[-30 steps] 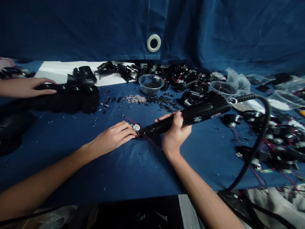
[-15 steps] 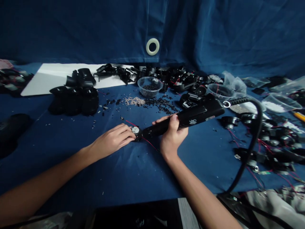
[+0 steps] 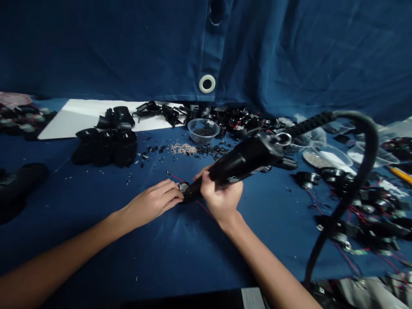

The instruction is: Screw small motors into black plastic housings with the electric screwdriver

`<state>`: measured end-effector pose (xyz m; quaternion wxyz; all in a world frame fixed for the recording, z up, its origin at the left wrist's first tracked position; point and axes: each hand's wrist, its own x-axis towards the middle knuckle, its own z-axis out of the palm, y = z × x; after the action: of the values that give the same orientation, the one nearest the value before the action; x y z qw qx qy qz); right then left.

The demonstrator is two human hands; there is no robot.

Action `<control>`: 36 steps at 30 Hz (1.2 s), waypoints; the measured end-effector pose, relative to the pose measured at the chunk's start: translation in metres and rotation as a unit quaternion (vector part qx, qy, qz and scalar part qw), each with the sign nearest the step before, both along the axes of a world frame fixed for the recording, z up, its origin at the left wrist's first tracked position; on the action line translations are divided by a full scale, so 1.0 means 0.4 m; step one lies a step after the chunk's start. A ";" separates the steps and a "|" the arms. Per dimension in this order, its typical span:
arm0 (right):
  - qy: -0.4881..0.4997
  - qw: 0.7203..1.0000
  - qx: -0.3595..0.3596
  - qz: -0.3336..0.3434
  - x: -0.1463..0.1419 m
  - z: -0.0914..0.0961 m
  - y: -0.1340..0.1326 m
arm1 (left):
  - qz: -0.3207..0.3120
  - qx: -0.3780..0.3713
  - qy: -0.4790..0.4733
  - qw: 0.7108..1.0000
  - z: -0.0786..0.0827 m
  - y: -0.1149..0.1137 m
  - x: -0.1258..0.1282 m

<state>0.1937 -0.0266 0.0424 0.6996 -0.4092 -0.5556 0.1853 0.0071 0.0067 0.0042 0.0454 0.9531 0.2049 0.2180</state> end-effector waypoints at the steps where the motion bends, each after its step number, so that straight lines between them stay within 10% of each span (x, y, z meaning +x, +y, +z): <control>1: -0.034 0.999 -0.002 0.011 0.001 0.002 -0.001 | 0.005 0.003 0.002 1.000 0.001 -0.001 0.000; 9: -0.199 0.977 -0.045 0.056 -0.030 0.045 0.008 | 0.025 0.038 -0.006 0.999 -0.011 -0.001 0.000; 16: -0.042 0.990 -0.060 0.121 -0.090 0.031 0.028 | 0.047 0.036 -0.017 0.998 -0.026 -0.003 -0.002; 36: -0.028 0.993 -0.059 0.100 -0.102 0.034 0.022 | 0.044 -0.022 -0.021 0.999 -0.023 -0.019 0.020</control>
<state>0.1529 -0.0179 0.0559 0.6366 -0.3974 -0.6009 0.2751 0.0151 -0.0008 -0.0050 0.0610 0.9371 0.2502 0.2354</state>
